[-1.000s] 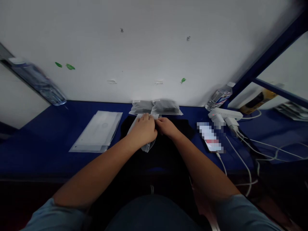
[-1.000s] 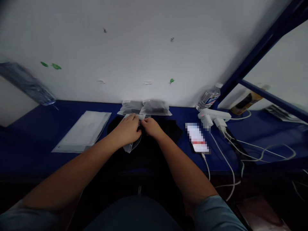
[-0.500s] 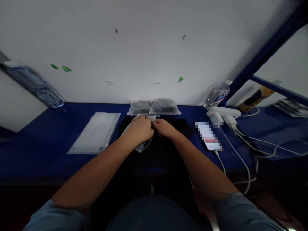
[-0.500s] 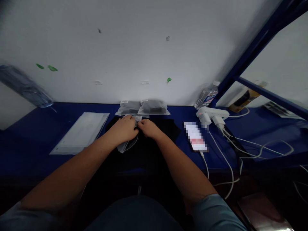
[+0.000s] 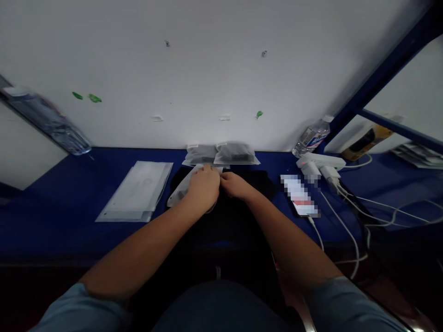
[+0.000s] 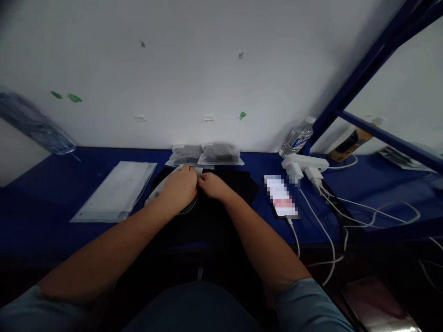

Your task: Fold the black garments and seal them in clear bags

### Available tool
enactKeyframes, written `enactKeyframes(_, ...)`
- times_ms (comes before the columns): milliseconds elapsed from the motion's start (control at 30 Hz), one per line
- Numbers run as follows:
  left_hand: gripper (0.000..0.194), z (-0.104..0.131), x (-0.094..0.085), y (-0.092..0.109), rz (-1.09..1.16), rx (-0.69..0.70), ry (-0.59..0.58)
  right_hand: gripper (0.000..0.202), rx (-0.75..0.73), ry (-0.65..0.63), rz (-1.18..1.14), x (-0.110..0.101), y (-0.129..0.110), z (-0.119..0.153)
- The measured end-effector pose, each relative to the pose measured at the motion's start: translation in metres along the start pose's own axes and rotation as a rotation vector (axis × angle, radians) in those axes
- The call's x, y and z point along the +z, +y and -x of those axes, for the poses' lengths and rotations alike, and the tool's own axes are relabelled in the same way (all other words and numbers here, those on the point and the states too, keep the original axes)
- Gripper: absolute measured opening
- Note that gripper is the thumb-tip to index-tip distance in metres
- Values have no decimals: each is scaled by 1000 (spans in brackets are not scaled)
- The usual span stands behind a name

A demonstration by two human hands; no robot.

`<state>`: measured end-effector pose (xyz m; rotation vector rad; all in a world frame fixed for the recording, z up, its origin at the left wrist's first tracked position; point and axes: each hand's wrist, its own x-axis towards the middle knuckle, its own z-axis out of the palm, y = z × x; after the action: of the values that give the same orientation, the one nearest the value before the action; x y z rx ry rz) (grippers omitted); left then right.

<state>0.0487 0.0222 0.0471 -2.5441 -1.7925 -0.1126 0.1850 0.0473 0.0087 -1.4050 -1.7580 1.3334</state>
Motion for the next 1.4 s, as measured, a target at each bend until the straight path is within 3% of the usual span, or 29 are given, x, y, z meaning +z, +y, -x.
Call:
enactKeyframes(133, 36, -4, -6, -11, 7, 91, -74, 34, 11, 4, 26, 0, 0, -1)
enactKeyframes(200, 39, -16, -16, -23, 74, 186, -214, 34, 14, 5, 34, 0, -1, -2)
enactKeyframes(267, 39, -35, -26, -34, 197, 175, -352, 32, 15, 10, 28, -1, -1, -2)
enactKeyframes(400, 34, -76, -32, -47, 390, 217, -329, 35, 11, 19, 18, -2, -4, 1)
enactKeyframes(533, 24, -96, -15, -55, 424, 287, -392, 38, 5, -8, -17, -2, -3, 2)
enactKeyframes(733, 25, -98, 6, -64, 520, 242, -293, 36, -2, 13, -136, -2, 4, -4)
enactKeyframes(967, 22, -93, 4, -49, 489, 110, -133, 41, 70, -114, -336, 2, -8, 4)
enactKeyframes(1267, 24, -93, 5, -47, 421, 73, -147, 40, 122, -169, -306, 0, -13, 11)
enactKeyframes(1400, 29, -93, -2, -47, 344, 59, -213, 40, 123, -131, -286, 6, -9, 6)
